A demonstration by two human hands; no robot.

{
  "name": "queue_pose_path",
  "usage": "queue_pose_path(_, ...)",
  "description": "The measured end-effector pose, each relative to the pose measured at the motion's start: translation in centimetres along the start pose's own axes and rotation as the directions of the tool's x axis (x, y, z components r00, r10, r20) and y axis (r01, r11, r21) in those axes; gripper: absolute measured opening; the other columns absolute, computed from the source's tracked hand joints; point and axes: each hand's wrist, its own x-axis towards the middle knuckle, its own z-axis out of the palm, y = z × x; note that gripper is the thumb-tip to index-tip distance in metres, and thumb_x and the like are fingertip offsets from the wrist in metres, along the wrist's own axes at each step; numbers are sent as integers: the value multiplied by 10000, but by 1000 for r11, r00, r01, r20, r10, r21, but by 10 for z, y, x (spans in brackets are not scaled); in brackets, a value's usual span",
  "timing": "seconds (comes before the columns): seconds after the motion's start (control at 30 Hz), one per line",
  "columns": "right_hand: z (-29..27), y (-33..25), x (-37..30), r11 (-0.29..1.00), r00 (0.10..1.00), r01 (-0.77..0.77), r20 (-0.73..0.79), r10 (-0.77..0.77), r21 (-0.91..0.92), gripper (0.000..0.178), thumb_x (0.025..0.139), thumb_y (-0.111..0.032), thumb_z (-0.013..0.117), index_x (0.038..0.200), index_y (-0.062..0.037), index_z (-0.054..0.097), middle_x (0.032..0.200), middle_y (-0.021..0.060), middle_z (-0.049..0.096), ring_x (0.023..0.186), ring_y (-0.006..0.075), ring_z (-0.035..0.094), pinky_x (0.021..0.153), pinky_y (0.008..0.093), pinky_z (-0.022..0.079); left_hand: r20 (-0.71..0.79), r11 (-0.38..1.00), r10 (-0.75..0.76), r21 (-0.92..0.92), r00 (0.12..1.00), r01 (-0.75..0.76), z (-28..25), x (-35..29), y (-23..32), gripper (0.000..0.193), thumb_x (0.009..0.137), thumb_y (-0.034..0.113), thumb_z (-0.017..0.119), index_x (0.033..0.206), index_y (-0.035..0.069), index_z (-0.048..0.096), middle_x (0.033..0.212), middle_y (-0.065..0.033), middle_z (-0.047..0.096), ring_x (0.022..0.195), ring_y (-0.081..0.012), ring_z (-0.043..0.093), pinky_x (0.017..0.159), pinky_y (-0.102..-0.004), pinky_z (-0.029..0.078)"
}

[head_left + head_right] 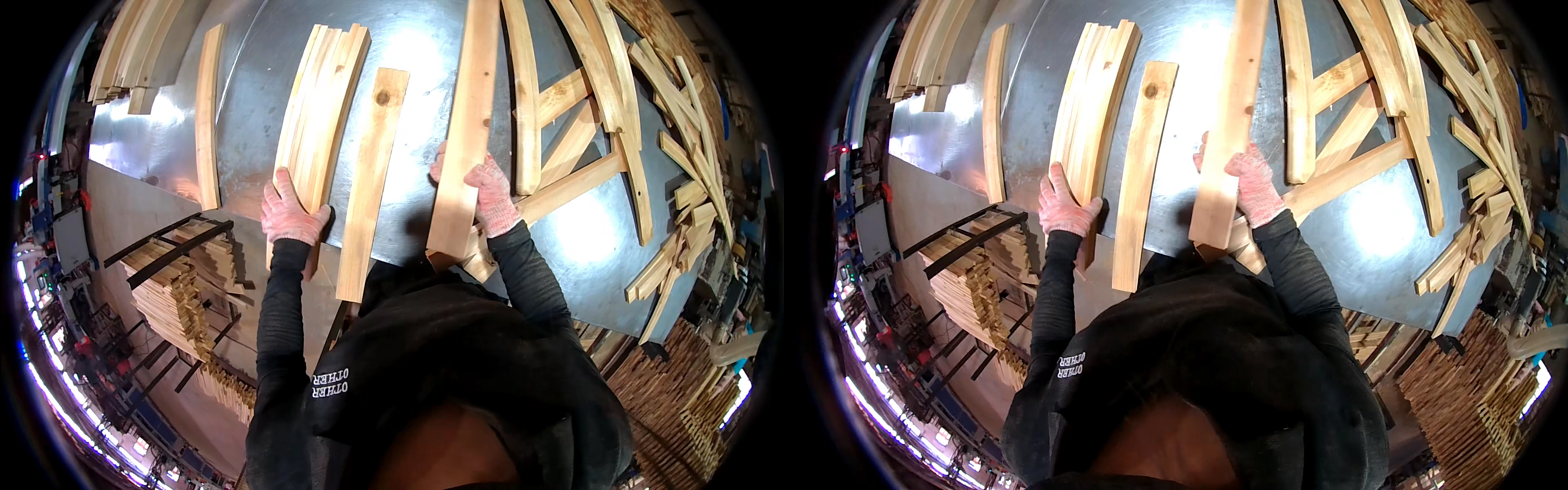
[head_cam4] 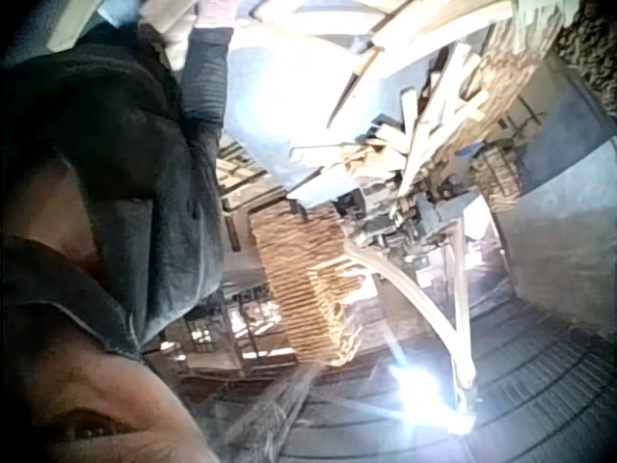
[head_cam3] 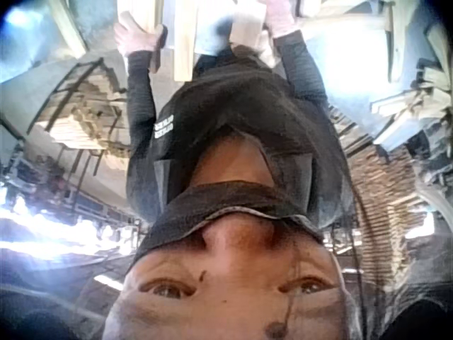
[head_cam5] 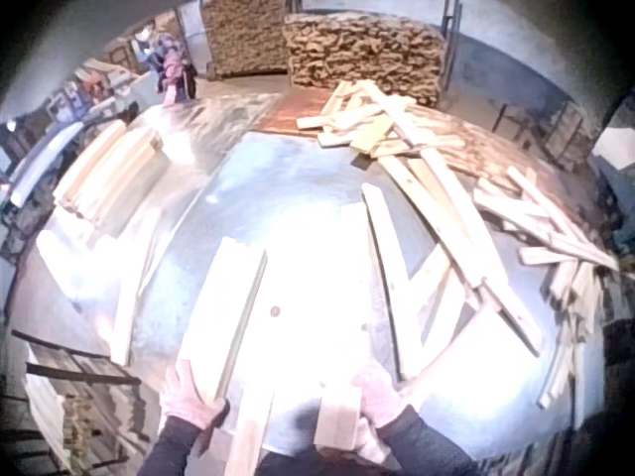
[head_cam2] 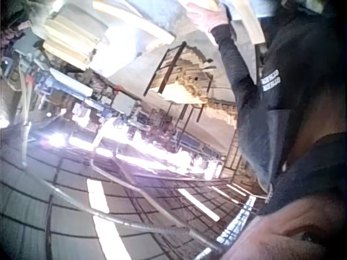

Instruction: The person sorts wooden planks on a metal table, picking them up one by one and arranging them into neat stacks. The person wears pink gloves and handles the wood pieces with both hands, moving them from a scattered pile to organized groups.

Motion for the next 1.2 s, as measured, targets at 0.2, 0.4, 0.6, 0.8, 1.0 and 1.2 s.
queue_pose_path(0.2,-32,128,44,815,985,62,165,41,-577,429,906,-90,510,1328,-29,464,1107,171,621,1014,244,643,942,441,504,20,996,54,-75,998,-53,-15,47,-18,1116,681,531,773,1527,122,170,1490,-285,289,1316,-468,374,1078,-509,346)
queue_pose_path(0.4,112,130,68,-361,960,14,-88,265,-932,868,895,-486,540,1456,93,219,1461,325,347,1322,397,432,1074,513,348,-68,984,177,3,982,-177,-5,33,-29,1160,677,643,742,1522,52,209,1516,-335,232,1372,-481,314,1104,-525,303)
queue_pose_path(0.6,69,98,78,-430,864,-359,-120,-489,-828,1021,784,-451,667,1491,83,161,1498,361,231,1424,454,212,1171,520,125,-171,989,102,126,980,-81,-2,18,-9,1172,677,661,734,1524,55,196,1495,-343,275,1369,-474,319,1114,-514,290)
queue_pose_path(0.8,89,101,133,-166,735,-449,-257,-628,-878,946,744,-146,680,1488,57,131,1455,318,290,1280,430,419,1020,453,419,-35,1000,17,-1,999,-17,-9,28,-14,1243,636,730,719,1547,117,138,1502,-338,263,1364,-459,335,1110,-530,289)
queue_pose_path(1.0,82,93,235,-883,972,-13,-212,99,-470,772,768,-201,739,1396,65,377,1250,238,571,1117,376,584,1032,485,409,5,994,111,19,994,-111,15,23,-29,1356,597,824,663,1566,135,11,1560,-348,50,1449,-487,101,1163,-566,105)
queue_pose_path(1.2,41,30,114,-125,946,273,290,-148,-954,716,948,-468,513,1462,1,343,1521,205,331,1399,299,353,1162,361,292,21,992,100,81,995,-101,13,23,-15,1245,691,738,670,1566,129,27,1554,-356,71,1427,-518,144,1134,-596,184)
